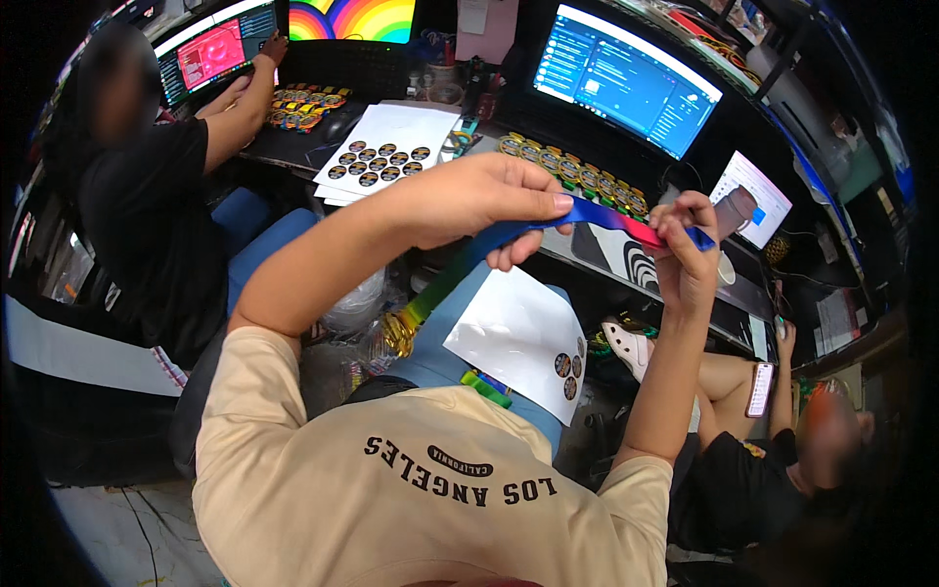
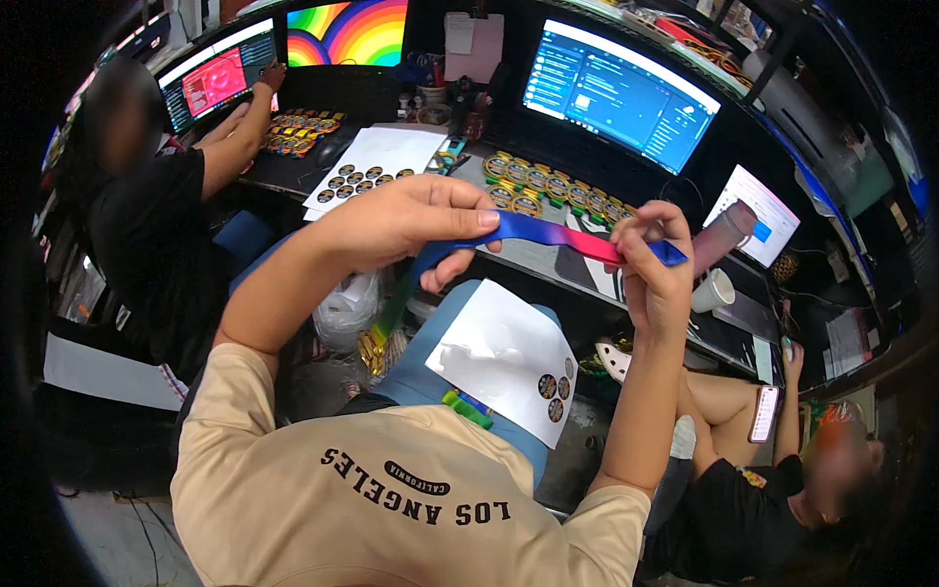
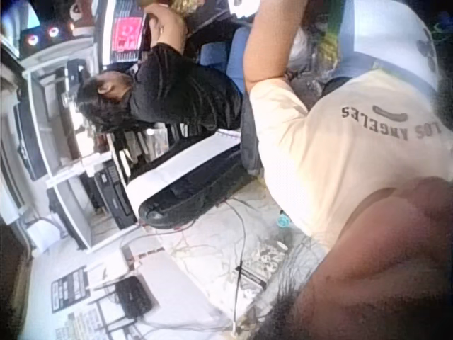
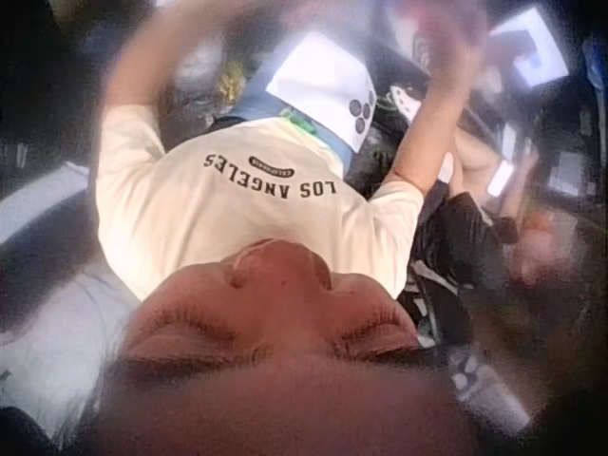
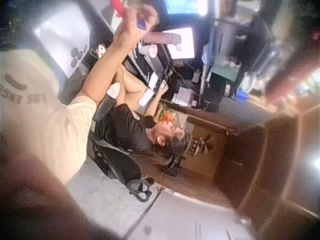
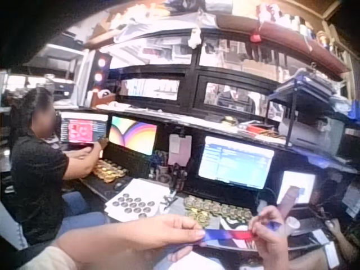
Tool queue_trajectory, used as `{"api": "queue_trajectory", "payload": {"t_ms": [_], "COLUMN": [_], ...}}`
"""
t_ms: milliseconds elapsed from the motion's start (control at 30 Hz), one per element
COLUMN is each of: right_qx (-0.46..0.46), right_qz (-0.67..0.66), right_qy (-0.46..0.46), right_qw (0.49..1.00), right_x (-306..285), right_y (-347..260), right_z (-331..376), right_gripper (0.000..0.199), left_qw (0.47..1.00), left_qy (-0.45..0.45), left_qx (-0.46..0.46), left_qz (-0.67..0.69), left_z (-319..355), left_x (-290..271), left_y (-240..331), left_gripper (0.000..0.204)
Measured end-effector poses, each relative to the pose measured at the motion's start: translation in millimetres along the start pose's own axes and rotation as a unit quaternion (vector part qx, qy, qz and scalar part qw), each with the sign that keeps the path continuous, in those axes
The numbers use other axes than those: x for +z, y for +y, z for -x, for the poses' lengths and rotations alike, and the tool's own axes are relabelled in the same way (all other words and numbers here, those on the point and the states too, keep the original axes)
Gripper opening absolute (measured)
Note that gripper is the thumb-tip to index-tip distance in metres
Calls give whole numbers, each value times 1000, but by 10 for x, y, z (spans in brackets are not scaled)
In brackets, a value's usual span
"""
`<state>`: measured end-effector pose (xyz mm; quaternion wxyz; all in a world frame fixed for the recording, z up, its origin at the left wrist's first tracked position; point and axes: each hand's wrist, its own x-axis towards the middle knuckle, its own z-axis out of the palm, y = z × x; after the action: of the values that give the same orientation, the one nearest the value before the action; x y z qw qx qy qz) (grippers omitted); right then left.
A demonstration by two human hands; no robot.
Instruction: The person assembles medals by attaching circular stickers to the front of gold-colored medal blanks and threading rainbow-colored ribbons through the medal loops. The finished medals are placed on the desk.
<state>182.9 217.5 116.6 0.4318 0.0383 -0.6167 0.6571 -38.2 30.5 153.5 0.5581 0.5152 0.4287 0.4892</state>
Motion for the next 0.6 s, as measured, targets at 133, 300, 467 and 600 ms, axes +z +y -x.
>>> {"api": "queue_trajectory", "payload": {"t_ms": [133,300,467,600], "right_qx": [82,96,52,-12], "right_qz": [157,251,260,381], "right_qy": [39,-3,-77,-101], "right_qw": [983,963,961,919], "right_x": [-186,-266,54,483], "right_y": [6,-19,41,111], "right_z": [-41,-114,-121,-52], "right_gripper": [22,19,56,65], "left_qw": [997,991,996,994], "left_qy": [27,54,34,51], "left_qx": [-23,-30,15,17], "left_qz": [-75,-116,-77,-98], "left_z": [-126,-172,-274,-363], "left_x": [-102,-193,-180,-107], "left_y": [59,44,62,74], "left_gripper": [30,32,33,32]}}
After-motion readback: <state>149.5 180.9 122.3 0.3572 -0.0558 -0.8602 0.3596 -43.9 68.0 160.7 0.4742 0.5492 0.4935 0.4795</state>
